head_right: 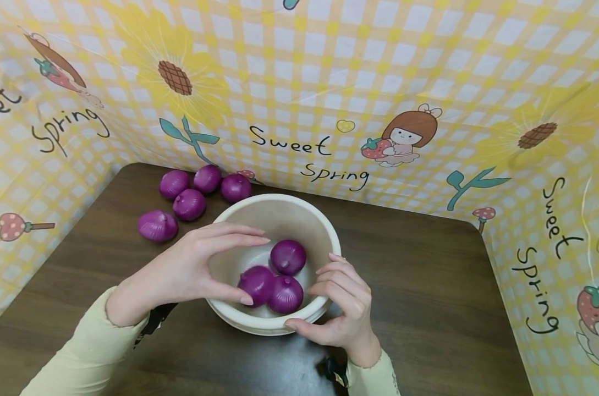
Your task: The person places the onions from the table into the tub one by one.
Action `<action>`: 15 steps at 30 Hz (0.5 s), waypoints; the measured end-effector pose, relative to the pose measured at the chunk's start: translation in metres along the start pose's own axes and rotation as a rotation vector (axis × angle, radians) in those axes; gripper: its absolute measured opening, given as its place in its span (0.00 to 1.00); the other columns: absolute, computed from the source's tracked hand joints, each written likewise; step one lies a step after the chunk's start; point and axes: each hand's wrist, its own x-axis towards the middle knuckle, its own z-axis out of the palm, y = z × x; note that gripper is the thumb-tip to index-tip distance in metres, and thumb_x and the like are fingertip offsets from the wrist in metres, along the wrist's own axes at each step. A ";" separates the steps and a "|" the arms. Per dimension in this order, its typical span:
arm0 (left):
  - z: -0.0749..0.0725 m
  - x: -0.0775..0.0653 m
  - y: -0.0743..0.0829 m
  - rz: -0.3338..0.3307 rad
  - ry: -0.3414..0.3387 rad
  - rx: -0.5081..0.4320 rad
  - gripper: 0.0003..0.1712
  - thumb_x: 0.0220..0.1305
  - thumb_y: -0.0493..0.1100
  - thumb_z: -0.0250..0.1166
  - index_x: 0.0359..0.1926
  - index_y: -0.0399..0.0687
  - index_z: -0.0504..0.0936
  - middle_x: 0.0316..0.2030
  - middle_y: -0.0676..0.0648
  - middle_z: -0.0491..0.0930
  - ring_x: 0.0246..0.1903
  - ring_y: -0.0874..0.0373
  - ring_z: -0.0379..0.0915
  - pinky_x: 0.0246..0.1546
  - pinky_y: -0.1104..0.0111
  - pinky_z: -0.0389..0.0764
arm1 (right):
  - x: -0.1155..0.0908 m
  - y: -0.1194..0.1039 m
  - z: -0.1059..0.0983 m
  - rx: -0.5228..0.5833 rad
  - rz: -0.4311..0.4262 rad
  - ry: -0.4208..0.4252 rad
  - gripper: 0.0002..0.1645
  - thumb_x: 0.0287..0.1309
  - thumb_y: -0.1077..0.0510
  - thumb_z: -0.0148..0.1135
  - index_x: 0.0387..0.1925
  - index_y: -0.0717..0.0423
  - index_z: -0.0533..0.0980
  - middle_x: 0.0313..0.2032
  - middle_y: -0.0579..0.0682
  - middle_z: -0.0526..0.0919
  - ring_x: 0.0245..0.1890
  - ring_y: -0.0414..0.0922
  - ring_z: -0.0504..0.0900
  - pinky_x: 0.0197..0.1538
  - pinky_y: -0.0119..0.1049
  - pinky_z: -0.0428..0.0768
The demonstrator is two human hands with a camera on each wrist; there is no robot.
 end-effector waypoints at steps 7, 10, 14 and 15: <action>0.000 0.001 -0.003 0.022 0.022 0.012 0.43 0.46 0.62 0.82 0.62 0.50 0.83 0.60 0.51 0.79 0.62 0.59 0.72 0.64 0.61 0.70 | 0.001 0.000 0.000 0.000 -0.002 0.000 0.29 0.48 0.41 0.79 0.18 0.61 0.78 0.21 0.54 0.80 0.25 0.53 0.78 0.59 0.50 0.78; -0.001 0.000 -0.004 0.019 0.027 0.020 0.42 0.47 0.62 0.82 0.62 0.50 0.83 0.60 0.52 0.79 0.62 0.59 0.71 0.65 0.61 0.69 | 0.001 0.000 0.000 0.001 -0.003 0.001 0.29 0.48 0.41 0.79 0.18 0.62 0.78 0.21 0.53 0.80 0.25 0.53 0.78 0.59 0.50 0.78; -0.002 0.000 -0.004 0.021 0.042 0.026 0.42 0.48 0.61 0.82 0.62 0.49 0.82 0.61 0.53 0.78 0.63 0.59 0.70 0.66 0.61 0.68 | 0.001 0.000 0.000 0.002 -0.007 0.001 0.29 0.48 0.41 0.79 0.18 0.61 0.79 0.21 0.54 0.80 0.25 0.53 0.78 0.59 0.50 0.78; -0.003 0.000 -0.004 0.023 0.047 0.027 0.42 0.49 0.61 0.81 0.62 0.48 0.82 0.61 0.53 0.78 0.64 0.59 0.70 0.66 0.60 0.67 | 0.001 0.000 0.000 0.002 -0.009 0.002 0.29 0.48 0.41 0.79 0.18 0.61 0.79 0.21 0.54 0.80 0.25 0.53 0.78 0.59 0.50 0.78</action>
